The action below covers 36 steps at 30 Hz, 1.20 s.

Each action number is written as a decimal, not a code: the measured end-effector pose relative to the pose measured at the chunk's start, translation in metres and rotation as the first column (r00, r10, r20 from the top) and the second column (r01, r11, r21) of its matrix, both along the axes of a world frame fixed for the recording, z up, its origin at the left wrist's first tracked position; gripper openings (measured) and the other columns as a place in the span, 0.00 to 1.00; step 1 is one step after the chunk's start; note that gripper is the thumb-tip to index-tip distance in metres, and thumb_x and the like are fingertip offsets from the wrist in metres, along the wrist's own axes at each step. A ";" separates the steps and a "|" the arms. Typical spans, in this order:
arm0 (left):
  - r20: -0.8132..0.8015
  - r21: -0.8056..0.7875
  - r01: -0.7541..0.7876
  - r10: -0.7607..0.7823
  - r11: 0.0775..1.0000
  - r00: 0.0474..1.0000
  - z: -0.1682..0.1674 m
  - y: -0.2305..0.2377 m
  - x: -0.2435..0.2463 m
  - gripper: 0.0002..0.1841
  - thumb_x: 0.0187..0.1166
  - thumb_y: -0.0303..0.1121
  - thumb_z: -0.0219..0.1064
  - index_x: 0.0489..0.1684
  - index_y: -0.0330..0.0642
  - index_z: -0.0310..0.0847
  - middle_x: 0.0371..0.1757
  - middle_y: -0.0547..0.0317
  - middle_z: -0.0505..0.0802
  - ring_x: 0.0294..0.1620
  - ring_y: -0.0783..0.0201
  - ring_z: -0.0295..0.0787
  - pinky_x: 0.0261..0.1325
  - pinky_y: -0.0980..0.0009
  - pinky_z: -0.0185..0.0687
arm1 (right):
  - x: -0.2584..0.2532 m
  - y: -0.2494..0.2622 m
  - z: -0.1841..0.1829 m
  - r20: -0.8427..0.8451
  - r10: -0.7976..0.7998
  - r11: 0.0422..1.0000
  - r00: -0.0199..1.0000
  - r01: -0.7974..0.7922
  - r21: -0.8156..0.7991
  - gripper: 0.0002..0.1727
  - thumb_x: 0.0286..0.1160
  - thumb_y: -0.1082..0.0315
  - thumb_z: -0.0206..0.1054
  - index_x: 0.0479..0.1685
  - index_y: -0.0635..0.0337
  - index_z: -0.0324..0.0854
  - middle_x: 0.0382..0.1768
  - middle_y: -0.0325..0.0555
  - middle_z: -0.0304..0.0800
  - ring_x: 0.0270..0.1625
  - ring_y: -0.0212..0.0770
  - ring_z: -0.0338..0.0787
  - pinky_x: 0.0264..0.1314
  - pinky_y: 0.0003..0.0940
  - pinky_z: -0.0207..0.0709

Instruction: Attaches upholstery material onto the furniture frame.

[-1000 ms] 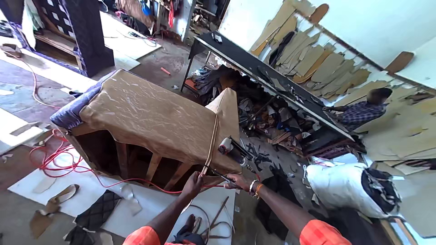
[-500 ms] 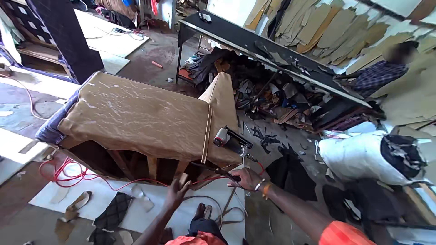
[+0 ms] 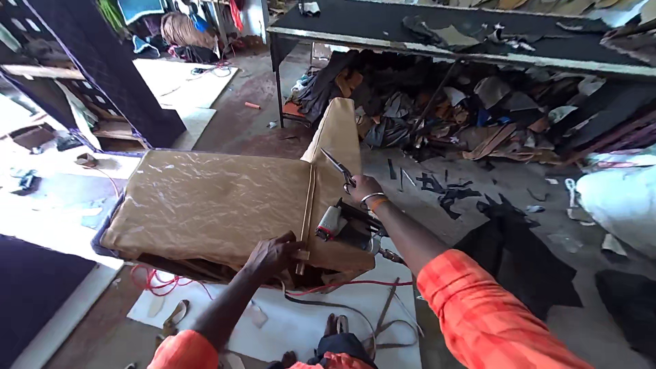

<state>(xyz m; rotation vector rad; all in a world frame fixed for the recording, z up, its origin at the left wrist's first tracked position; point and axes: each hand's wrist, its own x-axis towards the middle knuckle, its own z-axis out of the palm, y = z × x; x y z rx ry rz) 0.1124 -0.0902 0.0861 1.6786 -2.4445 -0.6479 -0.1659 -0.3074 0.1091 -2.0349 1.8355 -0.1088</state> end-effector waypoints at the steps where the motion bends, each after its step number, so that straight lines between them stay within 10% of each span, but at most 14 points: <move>1: 0.024 0.033 0.019 -0.019 0.999 1.000 0.002 -0.006 0.000 0.20 0.79 0.54 0.70 0.71 0.76 0.84 0.65 0.64 0.89 0.51 0.57 0.92 0.52 0.45 0.88 | 0.003 -0.008 -0.004 -0.012 -0.005 1.000 1.000 0.005 -0.006 0.23 0.81 0.54 0.66 0.61 0.65 0.83 0.55 0.66 0.90 0.62 0.65 0.90 0.62 0.67 0.79; 7: 0.007 -0.051 0.151 -0.151 0.987 0.988 -0.010 -0.009 0.009 0.20 0.76 0.53 0.73 0.67 0.70 0.87 0.65 0.65 0.88 0.52 0.60 0.92 0.47 0.50 0.91 | -0.011 0.044 -0.014 0.195 0.205 0.899 0.959 -0.106 -0.425 0.25 0.76 0.53 0.71 0.65 0.60 0.83 0.65 0.64 0.83 0.70 0.64 0.82 0.69 0.62 0.77; 10: -0.016 -0.170 0.230 -0.236 0.958 0.972 -0.023 -0.010 0.009 0.21 0.77 0.58 0.71 0.65 0.63 0.86 0.72 0.64 0.86 0.54 0.60 0.93 0.45 0.52 0.93 | -0.023 0.126 -0.010 0.122 0.293 0.880 0.948 -0.218 -0.422 0.32 0.70 0.35 0.70 0.55 0.54 0.83 0.53 0.53 0.87 0.55 0.54 0.90 0.53 0.55 0.86; 13: 0.049 -0.221 0.293 -0.290 0.930 0.956 -0.035 -0.017 0.013 0.23 0.79 0.60 0.68 0.65 0.61 0.86 0.80 0.69 0.82 0.56 0.61 0.93 0.44 0.53 0.93 | -0.020 0.170 -0.035 -0.013 0.256 0.884 0.967 -0.239 -0.402 0.40 0.64 0.33 0.74 0.66 0.56 0.80 0.62 0.56 0.85 0.65 0.60 0.85 0.62 0.59 0.79; 19: 0.188 -0.271 0.359 -0.316 0.893 0.930 -0.041 -0.016 0.016 0.23 0.79 0.55 0.69 0.68 0.57 0.84 0.80 0.68 0.82 0.54 0.55 0.94 0.42 0.51 0.92 | 0.009 0.189 -0.026 -0.038 0.020 0.902 0.999 -0.034 -0.431 0.30 0.80 0.46 0.68 0.70 0.59 0.76 0.54 0.59 0.91 0.57 0.62 0.91 0.55 0.59 0.84; 23: 0.224 -0.323 0.336 -0.274 0.885 0.935 -0.041 -0.011 0.010 0.22 0.80 0.53 0.69 0.64 0.52 0.87 0.78 0.64 0.84 0.53 0.53 0.94 0.40 0.49 0.91 | 0.019 0.290 0.020 0.396 -0.199 0.870 0.897 0.347 -0.350 0.36 0.75 0.40 0.70 0.75 0.52 0.70 0.38 0.48 0.90 0.36 0.52 0.93 0.31 0.54 0.84; 25: 0.254 -0.359 0.341 -0.260 0.869 0.932 -0.042 -0.007 0.008 0.20 0.79 0.51 0.70 0.60 0.50 0.87 0.77 0.62 0.85 0.52 0.52 0.94 0.38 0.49 0.90 | 0.017 0.341 0.007 0.669 -0.246 0.883 0.701 0.446 -0.143 0.30 0.72 0.41 0.72 0.72 0.42 0.78 0.41 0.35 0.93 0.41 0.33 0.93 0.41 0.41 0.90; 27: 0.281 -0.347 0.360 -0.271 0.866 0.921 -0.038 -0.006 0.009 0.21 0.80 0.52 0.68 0.62 0.49 0.87 0.78 0.59 0.84 0.53 0.50 0.94 0.39 0.46 0.90 | 0.029 0.378 -0.031 0.908 -0.336 0.868 0.251 0.458 0.195 0.15 0.71 0.48 0.75 0.47 0.47 0.87 0.30 0.33 0.92 0.30 0.29 0.91 0.35 0.30 0.90; 29: 0.242 -0.301 0.336 -0.269 0.893 0.932 -0.029 -0.010 0.009 0.23 0.77 0.52 0.71 0.62 0.47 0.88 0.75 0.57 0.87 0.54 0.49 0.94 0.42 0.43 0.90 | 0.056 0.401 -0.076 0.780 -0.500 0.791 -0.376 0.168 0.588 0.16 0.81 0.51 0.65 0.39 0.54 0.86 0.21 0.39 0.83 0.22 0.32 0.84 0.31 0.31 0.86; 31: 0.200 -0.282 0.323 -0.274 0.903 0.941 -0.021 -0.015 0.004 0.23 0.73 0.49 0.75 0.59 0.42 0.90 0.71 0.51 0.89 0.51 0.47 0.95 0.42 0.40 0.89 | 0.090 0.410 -0.120 0.419 -0.553 0.730 -0.720 -0.178 0.660 0.27 0.88 0.40 0.50 0.48 0.51 0.85 0.21 0.33 0.79 0.20 0.28 0.81 0.29 0.28 0.86; 36: 0.208 -0.448 0.340 -0.273 0.827 0.939 -0.038 -0.017 0.006 0.25 0.66 0.46 0.81 0.57 0.41 0.86 0.66 0.48 0.90 0.48 0.50 0.95 0.40 0.47 0.89 | 0.164 0.393 -0.181 -0.032 -0.423 0.813 -0.906 -0.394 0.429 0.28 0.84 0.38 0.56 0.52 0.53 0.87 0.25 0.35 0.84 0.23 0.28 0.84 0.29 0.24 0.85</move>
